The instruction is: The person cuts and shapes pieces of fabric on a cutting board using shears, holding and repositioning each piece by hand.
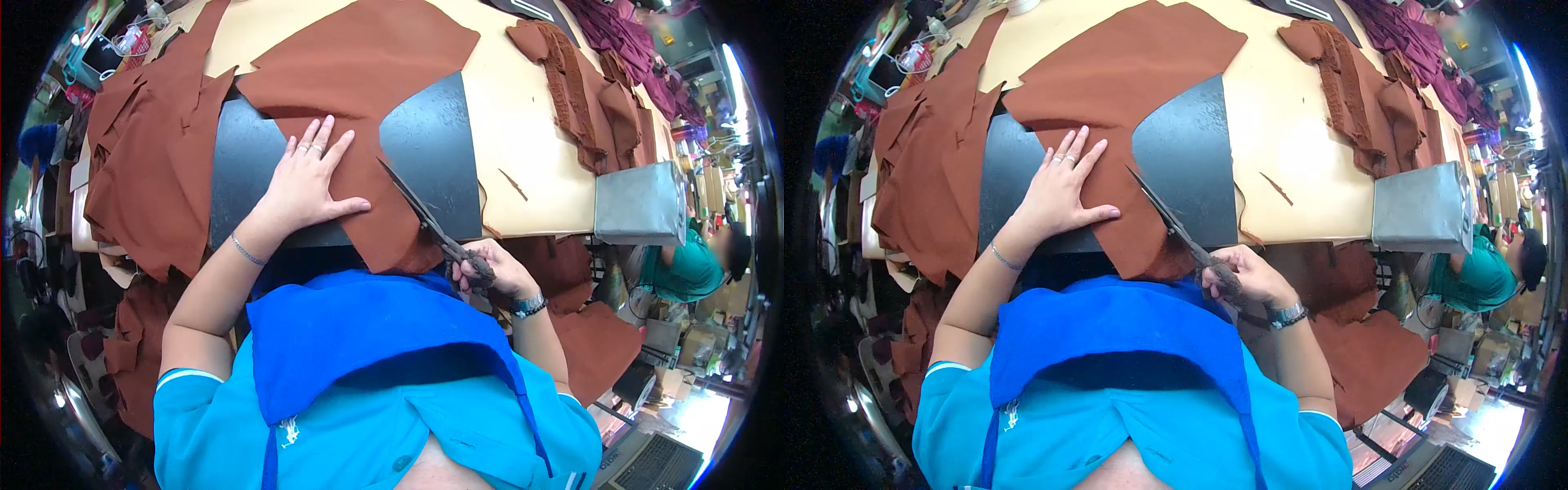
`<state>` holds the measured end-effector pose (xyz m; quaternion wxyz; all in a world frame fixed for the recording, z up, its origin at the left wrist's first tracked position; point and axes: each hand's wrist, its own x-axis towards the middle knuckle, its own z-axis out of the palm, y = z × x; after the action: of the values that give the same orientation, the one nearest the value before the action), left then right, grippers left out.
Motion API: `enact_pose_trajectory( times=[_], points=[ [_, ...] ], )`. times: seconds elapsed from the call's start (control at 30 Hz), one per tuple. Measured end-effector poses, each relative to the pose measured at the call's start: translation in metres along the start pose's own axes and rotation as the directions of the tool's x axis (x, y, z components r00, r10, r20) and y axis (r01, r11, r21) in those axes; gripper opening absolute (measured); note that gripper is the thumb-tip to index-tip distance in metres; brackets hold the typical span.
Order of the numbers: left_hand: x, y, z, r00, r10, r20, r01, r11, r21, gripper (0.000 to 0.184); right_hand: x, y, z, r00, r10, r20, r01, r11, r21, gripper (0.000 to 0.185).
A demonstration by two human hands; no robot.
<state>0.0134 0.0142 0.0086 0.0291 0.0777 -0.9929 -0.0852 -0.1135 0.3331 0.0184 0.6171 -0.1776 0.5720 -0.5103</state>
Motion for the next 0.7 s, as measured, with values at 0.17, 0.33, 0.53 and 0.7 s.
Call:
enact_pose_trajectory(
  times=[0.17,0.33,0.53,0.7],
  points=[
    [-0.003,0.003,0.002,1.0,-0.027,-0.009,0.027,1.0,0.011,0.103,-0.002,-0.001,-0.001,1.0,-0.003,-0.006,0.003,1.0,-0.013,0.017],
    [-0.005,0.004,0.004,0.998,-0.052,-0.02,0.052,0.999,-0.001,0.103,-0.011,0.002,-0.002,1.0,0.011,-0.016,-0.011,1.0,0.026,0.016],
    [-0.01,0.013,0.003,0.999,-0.048,0.0,0.048,0.999,0.004,0.104,-0.003,0.0,0.0,1.0,-0.008,-0.005,0.008,1.0,-0.024,0.016],
    [-0.013,0.017,0.005,0.999,-0.047,-0.006,0.047,0.999,-0.01,0.104,-0.002,-0.001,0.003,0.999,0.024,-0.024,-0.023,0.999,0.026,0.017]
  ],
)
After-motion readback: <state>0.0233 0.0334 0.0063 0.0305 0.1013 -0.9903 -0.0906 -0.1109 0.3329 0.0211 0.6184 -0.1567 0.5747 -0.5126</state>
